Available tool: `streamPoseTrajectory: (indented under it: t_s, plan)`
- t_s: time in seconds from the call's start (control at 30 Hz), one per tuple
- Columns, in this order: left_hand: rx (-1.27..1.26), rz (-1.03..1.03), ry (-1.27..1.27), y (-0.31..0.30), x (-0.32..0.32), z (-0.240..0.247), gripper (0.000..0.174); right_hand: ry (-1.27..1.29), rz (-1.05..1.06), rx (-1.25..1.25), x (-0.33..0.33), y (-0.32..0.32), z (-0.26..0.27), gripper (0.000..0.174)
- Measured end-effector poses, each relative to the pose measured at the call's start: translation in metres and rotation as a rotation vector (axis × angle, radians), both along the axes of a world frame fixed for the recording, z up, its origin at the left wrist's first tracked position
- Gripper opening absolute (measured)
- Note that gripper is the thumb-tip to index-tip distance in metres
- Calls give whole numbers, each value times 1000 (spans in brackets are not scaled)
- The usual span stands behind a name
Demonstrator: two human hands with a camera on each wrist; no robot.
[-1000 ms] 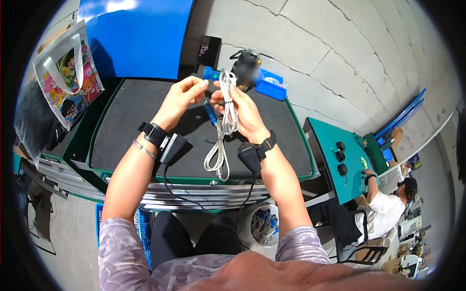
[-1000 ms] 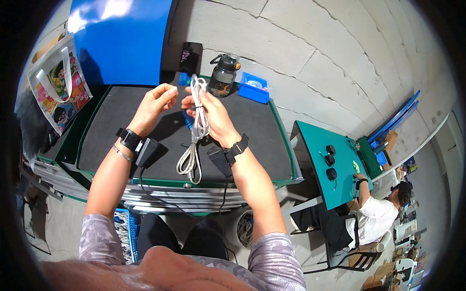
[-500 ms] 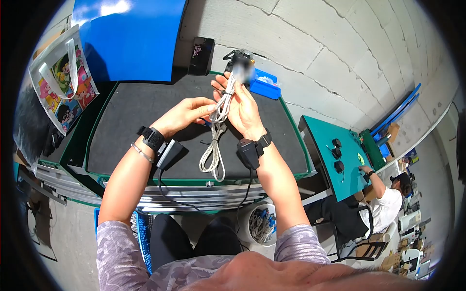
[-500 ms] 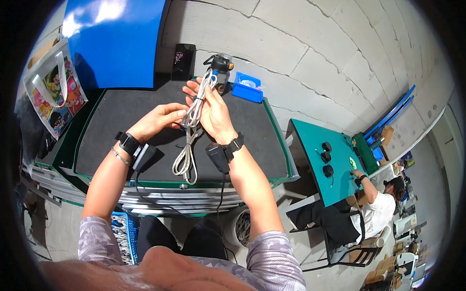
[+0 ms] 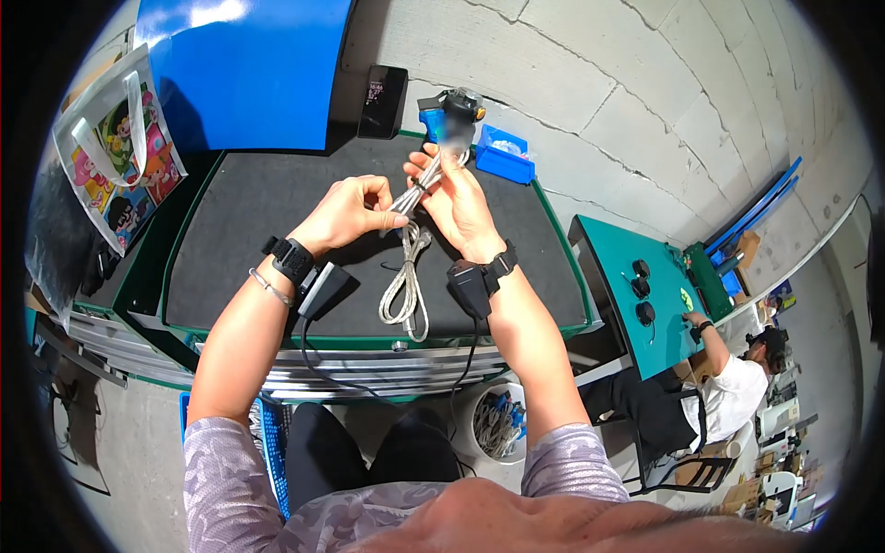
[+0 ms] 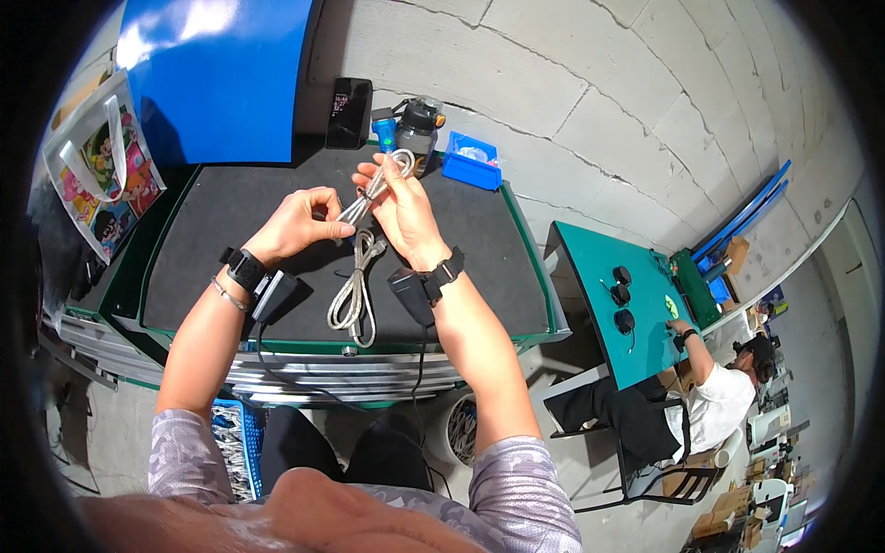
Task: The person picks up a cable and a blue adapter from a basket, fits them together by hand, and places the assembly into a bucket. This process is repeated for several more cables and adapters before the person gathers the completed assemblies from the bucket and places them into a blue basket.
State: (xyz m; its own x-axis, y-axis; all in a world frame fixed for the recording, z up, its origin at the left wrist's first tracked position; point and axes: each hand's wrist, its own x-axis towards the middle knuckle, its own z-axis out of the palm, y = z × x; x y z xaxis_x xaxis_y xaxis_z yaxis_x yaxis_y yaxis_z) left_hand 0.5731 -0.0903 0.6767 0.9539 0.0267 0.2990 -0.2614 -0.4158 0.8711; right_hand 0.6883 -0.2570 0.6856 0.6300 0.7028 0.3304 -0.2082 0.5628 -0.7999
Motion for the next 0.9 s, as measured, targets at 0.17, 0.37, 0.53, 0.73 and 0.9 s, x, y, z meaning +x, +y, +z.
streamPoseTrajectory:
  t_s: [0.17,0.37,0.53,0.73,0.9]
  plan:
    - [-7,-99,28,-1,1,0,28,57,67,45,7,-2,-2,34]
    - [-462,-47,-78,-3,-6,11,36,29,289,33,-6,-9,12,40]
    - [-565,-47,-232,5,-10,15,35,-62,466,-100,-14,-10,13,47]
    - [-571,-34,-246,9,-10,16,34,-87,447,-171,-16,-11,14,49]
    - [-573,-42,-236,9,-10,15,34,-18,465,-141,-17,-11,16,53]
